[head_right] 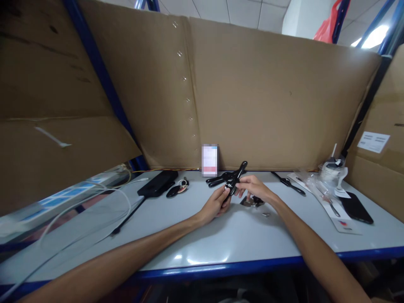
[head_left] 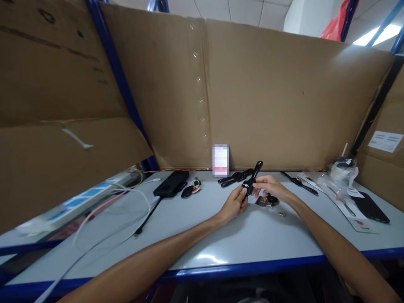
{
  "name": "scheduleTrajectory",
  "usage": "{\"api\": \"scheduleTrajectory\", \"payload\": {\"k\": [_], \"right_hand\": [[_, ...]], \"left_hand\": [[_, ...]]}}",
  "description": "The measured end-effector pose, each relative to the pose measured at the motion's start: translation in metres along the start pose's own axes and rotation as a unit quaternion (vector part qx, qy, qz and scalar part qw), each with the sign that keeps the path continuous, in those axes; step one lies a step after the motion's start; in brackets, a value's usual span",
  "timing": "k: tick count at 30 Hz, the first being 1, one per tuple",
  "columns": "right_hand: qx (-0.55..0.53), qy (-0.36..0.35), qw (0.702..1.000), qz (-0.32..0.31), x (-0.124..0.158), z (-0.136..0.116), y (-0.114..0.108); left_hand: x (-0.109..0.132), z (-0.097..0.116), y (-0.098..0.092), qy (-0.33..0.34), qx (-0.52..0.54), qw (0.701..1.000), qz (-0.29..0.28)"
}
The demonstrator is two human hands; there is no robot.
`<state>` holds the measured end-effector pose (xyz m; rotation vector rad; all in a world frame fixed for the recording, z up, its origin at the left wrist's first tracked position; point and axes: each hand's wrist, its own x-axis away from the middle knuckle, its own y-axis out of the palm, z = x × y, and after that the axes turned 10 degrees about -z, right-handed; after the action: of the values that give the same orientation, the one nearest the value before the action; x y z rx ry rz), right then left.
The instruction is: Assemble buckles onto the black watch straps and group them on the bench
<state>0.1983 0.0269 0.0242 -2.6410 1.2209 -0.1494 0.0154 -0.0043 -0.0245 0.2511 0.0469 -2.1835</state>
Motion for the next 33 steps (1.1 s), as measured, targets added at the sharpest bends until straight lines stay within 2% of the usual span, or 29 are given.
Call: {"api": "scheduleTrajectory", "payload": {"k": [3, 11, 17, 26, 33], "right_hand": [[0.013, -0.014, 0.999, -0.045, 0.004, -0.004, -0.007], [0.059, -0.034, 0.998, -0.008, 0.0, 0.001, -0.002], [0.043, -0.065, 0.997, 0.013, -0.002, 0.008, 0.004], [0.046, -0.07, 0.996, 0.021, -0.001, 0.007, 0.007], [0.057, -0.051, 0.997, 0.002, -0.003, 0.006, 0.001]], "left_hand": [[0.001, 0.002, 0.001, 0.006, 0.008, 1.0, -0.004], [0.001, 0.003, 0.003, 0.012, 0.009, 1.0, 0.015], [0.001, 0.002, 0.004, 0.019, 0.0, 0.999, 0.042], [0.004, 0.004, 0.005, 0.033, -0.007, 0.998, 0.046], [0.003, 0.003, 0.002, 0.009, 0.025, 0.999, 0.017]]}}
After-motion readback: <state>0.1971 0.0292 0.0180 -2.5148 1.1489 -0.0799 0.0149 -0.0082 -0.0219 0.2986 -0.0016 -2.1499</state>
